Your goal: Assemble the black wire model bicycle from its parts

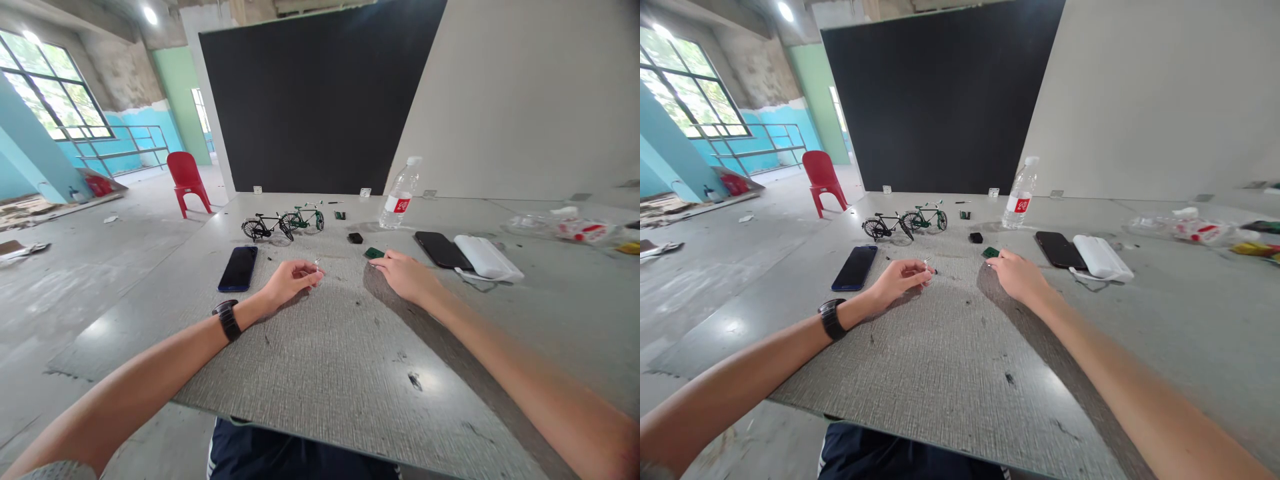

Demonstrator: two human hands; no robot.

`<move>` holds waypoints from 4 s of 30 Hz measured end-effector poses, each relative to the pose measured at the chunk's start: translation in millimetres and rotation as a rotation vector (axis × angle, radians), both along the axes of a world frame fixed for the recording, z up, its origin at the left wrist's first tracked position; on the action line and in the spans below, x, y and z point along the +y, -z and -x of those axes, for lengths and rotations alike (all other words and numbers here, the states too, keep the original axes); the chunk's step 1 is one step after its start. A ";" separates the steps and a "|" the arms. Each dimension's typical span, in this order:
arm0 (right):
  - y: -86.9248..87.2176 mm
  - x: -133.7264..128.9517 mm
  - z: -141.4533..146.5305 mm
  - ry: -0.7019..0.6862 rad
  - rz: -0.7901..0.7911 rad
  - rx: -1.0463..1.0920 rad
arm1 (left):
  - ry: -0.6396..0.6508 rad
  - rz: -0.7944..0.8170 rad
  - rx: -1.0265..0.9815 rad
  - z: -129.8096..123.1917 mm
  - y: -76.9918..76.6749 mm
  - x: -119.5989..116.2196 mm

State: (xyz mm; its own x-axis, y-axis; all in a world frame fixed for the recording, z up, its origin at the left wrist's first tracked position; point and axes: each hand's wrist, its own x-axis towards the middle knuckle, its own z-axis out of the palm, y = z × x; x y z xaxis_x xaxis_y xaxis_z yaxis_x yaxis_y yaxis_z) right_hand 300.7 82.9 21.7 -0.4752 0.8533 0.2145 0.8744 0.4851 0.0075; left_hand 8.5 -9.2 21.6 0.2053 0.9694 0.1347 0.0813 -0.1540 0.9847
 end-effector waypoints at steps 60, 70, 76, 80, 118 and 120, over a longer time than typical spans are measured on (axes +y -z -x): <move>-14.2 -42.8 34.7 -0.267 0.036 0.412 | 0.058 -0.031 -0.025 3.2 4.9 3.4; -25.4 -95.2 67.7 -0.507 -0.186 0.515 | 0.138 0.012 -0.084 4.4 9.2 2.6; -26.7 -106.7 75.7 -0.540 -0.345 0.384 | 0.138 0.033 -0.110 1.7 4.9 -0.8; -26.6 -106.3 75.9 -0.535 -0.370 0.318 | 0.158 0.057 -0.120 1.3 5.6 -0.4; -23.0 -106.9 79.4 -0.529 -0.449 0.280 | 0.224 0.038 -0.072 2.2 7.7 0.3; -22.9 -107.5 79.8 -0.527 -0.448 0.272 | 0.215 0.039 -0.061 2.3 8.1 0.1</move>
